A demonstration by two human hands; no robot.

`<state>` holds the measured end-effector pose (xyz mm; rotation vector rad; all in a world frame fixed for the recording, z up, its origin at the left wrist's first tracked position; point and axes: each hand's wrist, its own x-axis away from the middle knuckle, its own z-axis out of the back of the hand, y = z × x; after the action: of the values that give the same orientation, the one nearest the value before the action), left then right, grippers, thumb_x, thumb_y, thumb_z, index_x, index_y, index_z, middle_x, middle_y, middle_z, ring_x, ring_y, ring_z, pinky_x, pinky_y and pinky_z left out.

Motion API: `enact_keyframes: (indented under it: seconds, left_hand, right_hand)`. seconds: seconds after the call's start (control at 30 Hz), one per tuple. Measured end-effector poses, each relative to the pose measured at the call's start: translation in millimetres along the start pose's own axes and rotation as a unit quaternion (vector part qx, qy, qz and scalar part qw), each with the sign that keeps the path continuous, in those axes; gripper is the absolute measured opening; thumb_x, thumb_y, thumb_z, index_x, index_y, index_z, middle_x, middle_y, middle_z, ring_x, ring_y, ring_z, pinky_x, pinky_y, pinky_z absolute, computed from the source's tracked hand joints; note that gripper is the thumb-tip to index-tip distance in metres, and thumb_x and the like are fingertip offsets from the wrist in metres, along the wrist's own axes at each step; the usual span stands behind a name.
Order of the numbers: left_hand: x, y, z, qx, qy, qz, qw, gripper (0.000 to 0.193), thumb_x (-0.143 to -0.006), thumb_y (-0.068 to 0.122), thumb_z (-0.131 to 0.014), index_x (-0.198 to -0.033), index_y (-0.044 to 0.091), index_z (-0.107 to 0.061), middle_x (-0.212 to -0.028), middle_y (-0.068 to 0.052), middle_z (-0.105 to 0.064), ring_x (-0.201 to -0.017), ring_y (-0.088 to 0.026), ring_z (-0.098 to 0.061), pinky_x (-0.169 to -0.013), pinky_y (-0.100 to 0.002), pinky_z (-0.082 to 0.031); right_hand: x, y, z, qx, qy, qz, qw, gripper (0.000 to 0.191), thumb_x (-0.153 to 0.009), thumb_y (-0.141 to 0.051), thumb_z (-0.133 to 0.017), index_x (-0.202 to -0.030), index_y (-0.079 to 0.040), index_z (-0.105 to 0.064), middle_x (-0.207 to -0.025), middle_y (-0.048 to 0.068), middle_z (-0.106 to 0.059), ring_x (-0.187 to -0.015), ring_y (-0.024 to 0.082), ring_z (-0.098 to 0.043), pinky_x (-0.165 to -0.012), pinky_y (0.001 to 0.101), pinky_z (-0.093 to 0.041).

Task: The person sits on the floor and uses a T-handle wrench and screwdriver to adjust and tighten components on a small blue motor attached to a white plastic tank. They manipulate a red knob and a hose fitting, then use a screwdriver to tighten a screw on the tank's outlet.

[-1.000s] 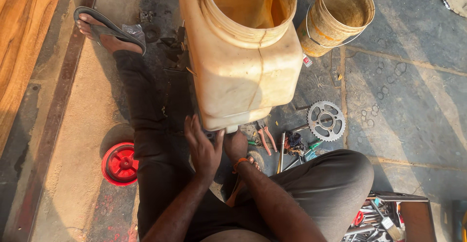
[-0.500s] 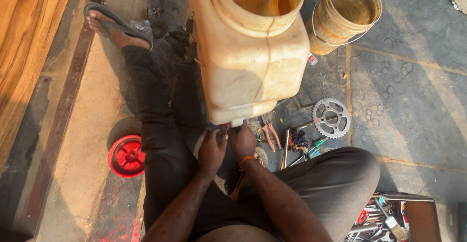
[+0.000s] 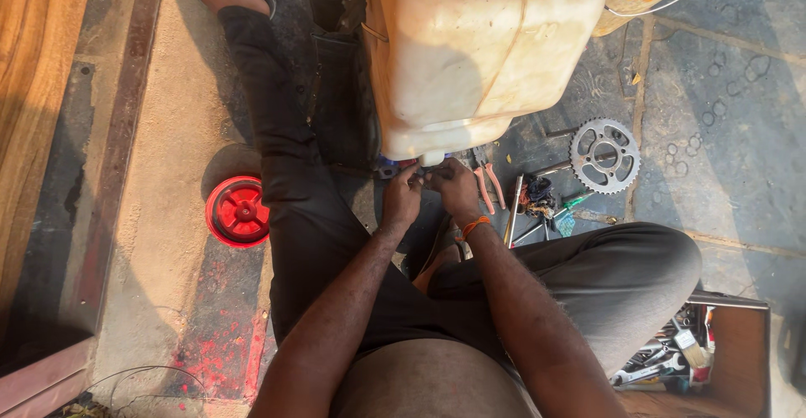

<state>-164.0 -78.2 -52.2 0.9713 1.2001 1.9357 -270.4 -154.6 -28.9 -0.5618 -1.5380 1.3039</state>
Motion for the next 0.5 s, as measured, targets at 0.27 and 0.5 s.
enact_keyframes:
  seconds: [0.27,0.5]
  left_hand:
    - [-6.7,5.7,0.3,0.166,-0.044,0.136,0.976,0.030,-0.102,0.011,-0.056,-0.130,0.002,-0.063,-0.114,-0.013,-0.071,-0.104,-0.019,-0.071,-0.093,-0.036,-0.059]
    - [-5.8,4.8,-2.8,0.227,-0.026,0.145,0.963,0.030,-0.100,0.010,-0.058,-0.128,-0.001,-0.062,-0.113,-0.013,-0.071,-0.103,-0.018,-0.071,-0.092,-0.035,-0.059]
  right_hand:
    - [-4.0,-9.1,7.8,-0.081,-0.033,-0.063,0.994,0.029,-0.089,0.001,-0.070,-0.117,0.005,-0.063,-0.106,0.015,-0.074,-0.088,0.020,-0.073,-0.078,0.0313,-0.061]
    - [-3.5,-13.7,18.1,-0.083,-0.052,-0.083,0.992,0.032,-0.090,0.001,-0.067,-0.121,0.004,-0.062,-0.108,0.013,-0.075,-0.093,0.019,-0.074,-0.085,0.0317,-0.061]
